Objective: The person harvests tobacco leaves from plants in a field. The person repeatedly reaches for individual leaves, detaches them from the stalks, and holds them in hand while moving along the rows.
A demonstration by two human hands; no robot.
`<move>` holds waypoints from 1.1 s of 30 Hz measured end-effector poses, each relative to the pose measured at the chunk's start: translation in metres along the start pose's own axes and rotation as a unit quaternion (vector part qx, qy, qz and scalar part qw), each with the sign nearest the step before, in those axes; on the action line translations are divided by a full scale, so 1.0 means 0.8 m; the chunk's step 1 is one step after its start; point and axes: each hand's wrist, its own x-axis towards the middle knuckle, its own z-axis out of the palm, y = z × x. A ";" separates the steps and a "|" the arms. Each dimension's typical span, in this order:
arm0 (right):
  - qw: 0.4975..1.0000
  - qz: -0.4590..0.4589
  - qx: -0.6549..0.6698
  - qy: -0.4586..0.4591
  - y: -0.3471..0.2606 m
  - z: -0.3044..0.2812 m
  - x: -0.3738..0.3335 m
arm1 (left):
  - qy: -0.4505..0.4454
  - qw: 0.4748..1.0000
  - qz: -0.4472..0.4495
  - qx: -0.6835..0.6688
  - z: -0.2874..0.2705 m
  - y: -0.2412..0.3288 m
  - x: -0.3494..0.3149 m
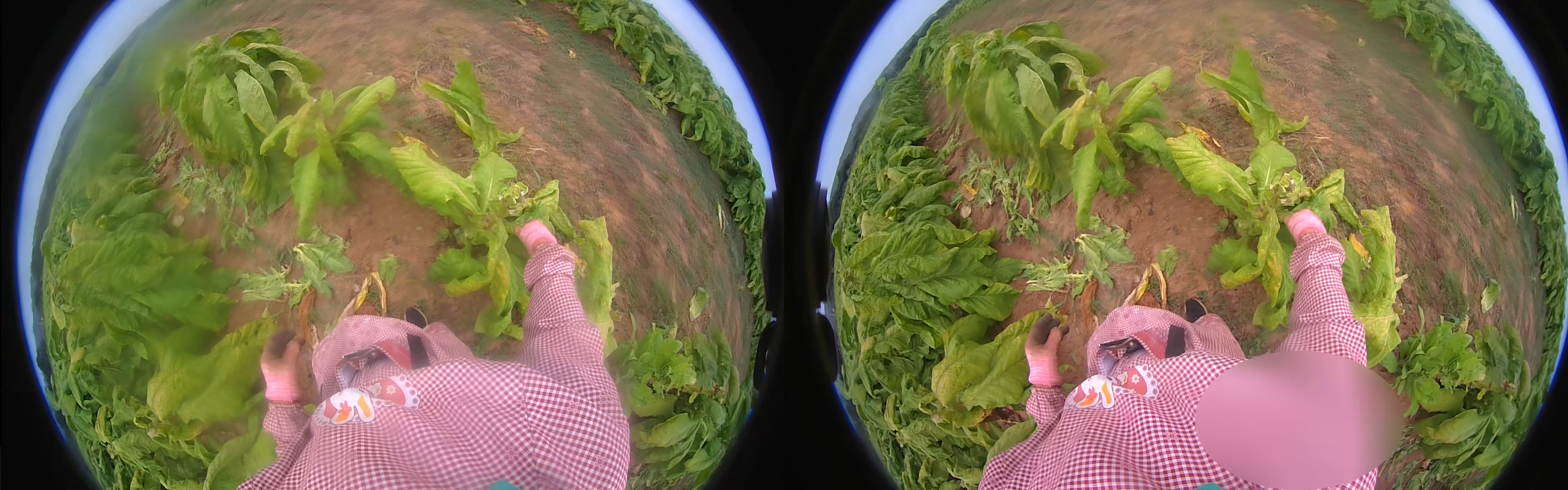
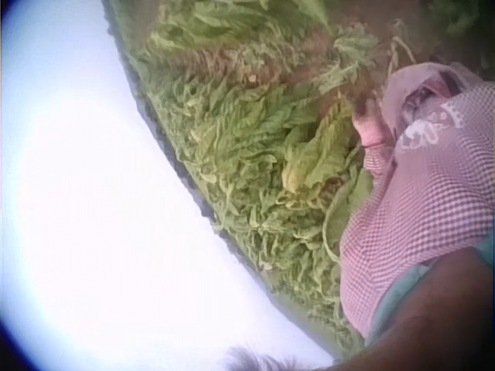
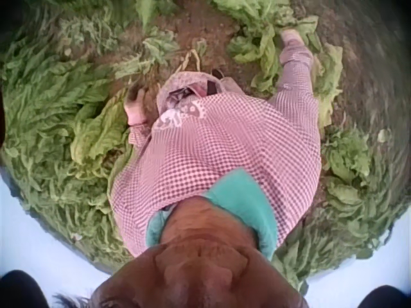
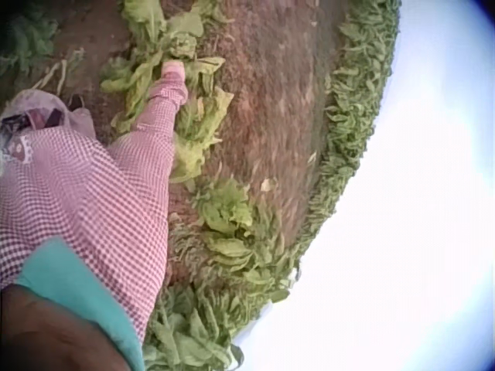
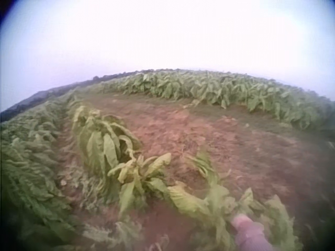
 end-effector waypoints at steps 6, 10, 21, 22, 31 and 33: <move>0.980 -0.181 -0.023 0.075 -0.075 0.134 0.076 | -0.018 0.997 -0.013 0.073 0.001 -0.007 0.004; 0.923 -0.223 -0.056 0.309 -0.098 0.214 0.133 | -0.012 0.994 -0.024 0.105 0.007 0.008 -0.008; 0.965 -0.248 -0.074 -0.047 -0.238 0.281 0.151 | 0.100 0.952 -0.122 0.263 -0.026 0.025 -0.072; 0.957 -0.263 -0.070 -0.099 -0.259 0.317 0.154 | 0.109 0.948 -0.141 0.262 -0.023 0.026 -0.082; 0.793 -0.096 0.445 -0.405 -0.385 0.391 0.102 | 0.107 0.938 -0.151 0.292 -0.080 -0.010 -0.111; 0.735 -0.091 0.501 -0.448 -0.371 0.255 0.049 | 0.109 0.941 -0.181 0.264 -0.094 -0.051 -0.125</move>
